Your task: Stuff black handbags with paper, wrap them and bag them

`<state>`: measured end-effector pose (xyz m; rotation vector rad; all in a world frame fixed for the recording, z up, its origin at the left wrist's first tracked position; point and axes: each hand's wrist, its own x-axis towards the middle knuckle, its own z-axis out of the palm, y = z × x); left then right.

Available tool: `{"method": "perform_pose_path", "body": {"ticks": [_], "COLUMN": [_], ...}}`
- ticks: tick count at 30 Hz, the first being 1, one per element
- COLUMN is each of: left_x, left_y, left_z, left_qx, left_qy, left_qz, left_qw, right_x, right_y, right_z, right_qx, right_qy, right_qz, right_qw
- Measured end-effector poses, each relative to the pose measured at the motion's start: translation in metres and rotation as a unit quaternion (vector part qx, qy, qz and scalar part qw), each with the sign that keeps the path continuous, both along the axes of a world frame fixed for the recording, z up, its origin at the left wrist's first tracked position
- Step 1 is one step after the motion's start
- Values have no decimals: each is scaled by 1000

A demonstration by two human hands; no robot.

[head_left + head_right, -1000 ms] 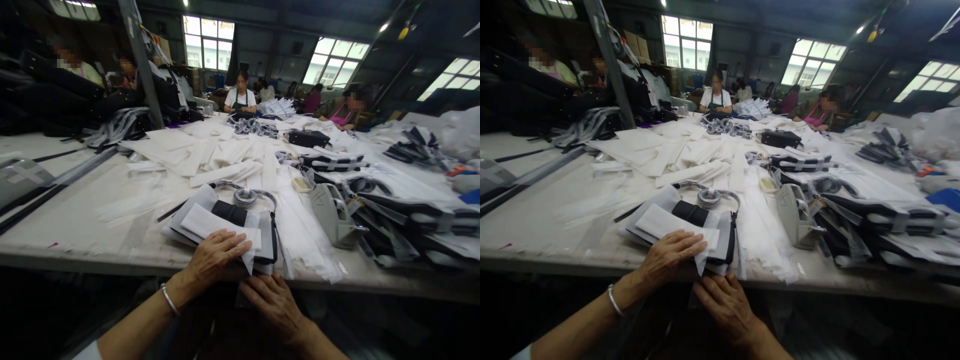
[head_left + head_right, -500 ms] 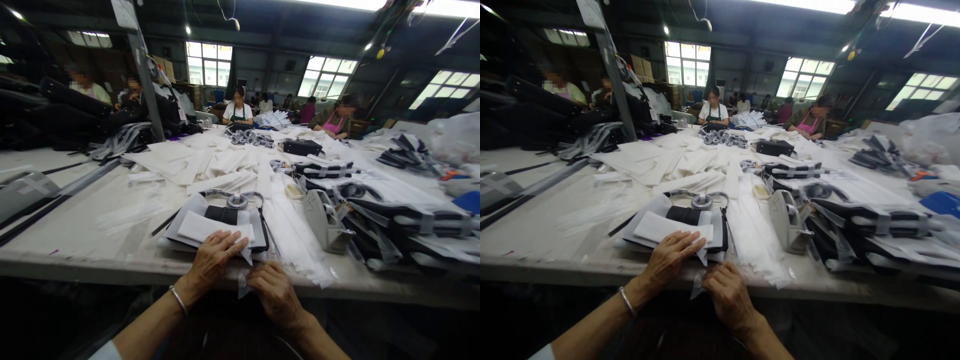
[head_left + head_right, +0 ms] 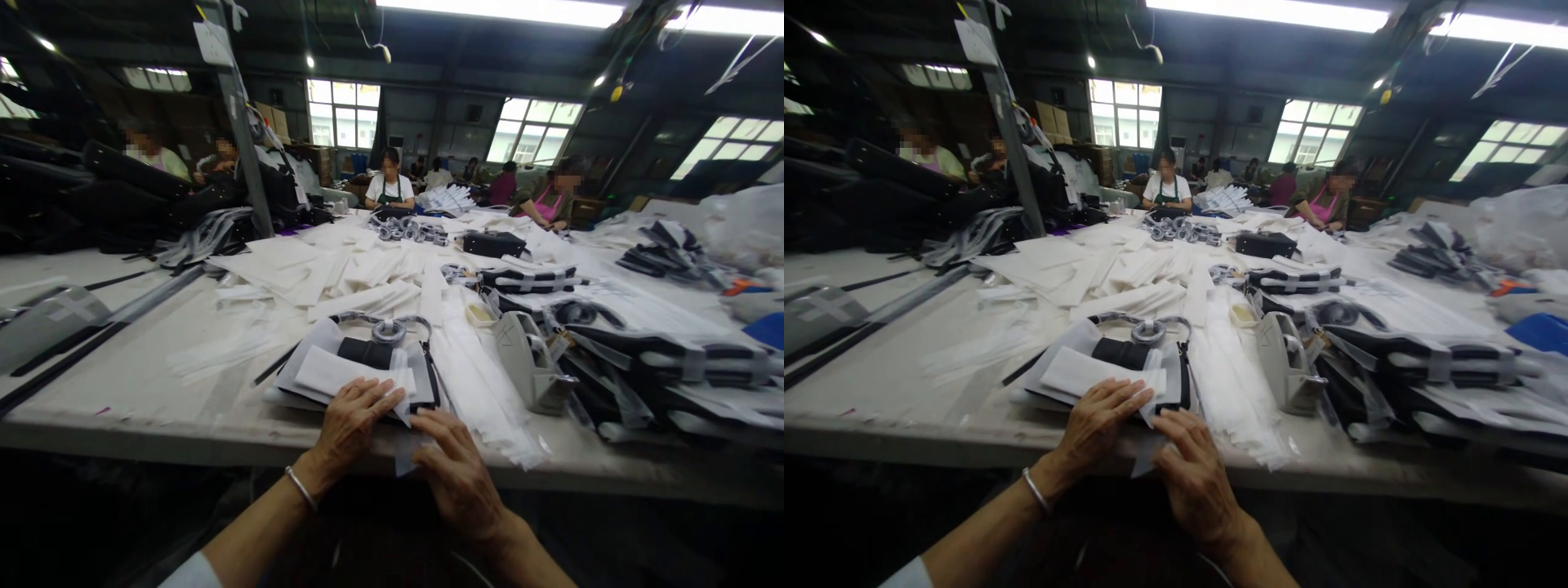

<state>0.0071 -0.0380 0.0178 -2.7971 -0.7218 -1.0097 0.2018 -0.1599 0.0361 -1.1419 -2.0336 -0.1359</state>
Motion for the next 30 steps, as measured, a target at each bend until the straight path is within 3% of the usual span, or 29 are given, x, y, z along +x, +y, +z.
{"method": "perform_pose_path", "body": {"ticks": [5, 13, 23, 30], "left_x": [0, 1, -1, -3], "left_y": [1, 1, -1, -3], "left_z": [-1, -5, -1, 18], "left_qx": [-29, -58, -63, -210], "left_qy": [-44, -72, -62, -63], "left_qz": [-5, -2, -10, -24], "left_qw": [999, 996, 996, 975], "right_x": [-2, 0, -5, -6], "right_y": [19, 13, 25, 25], "right_z": [-1, 10, 10, 3], "right_qx": [-40, -29, -6, 8], "right_qy": [-21, -131, -109, -107], "right_qz": [-47, 8, 28, 38], "right_qw": [998, 991, 994, 994]}}
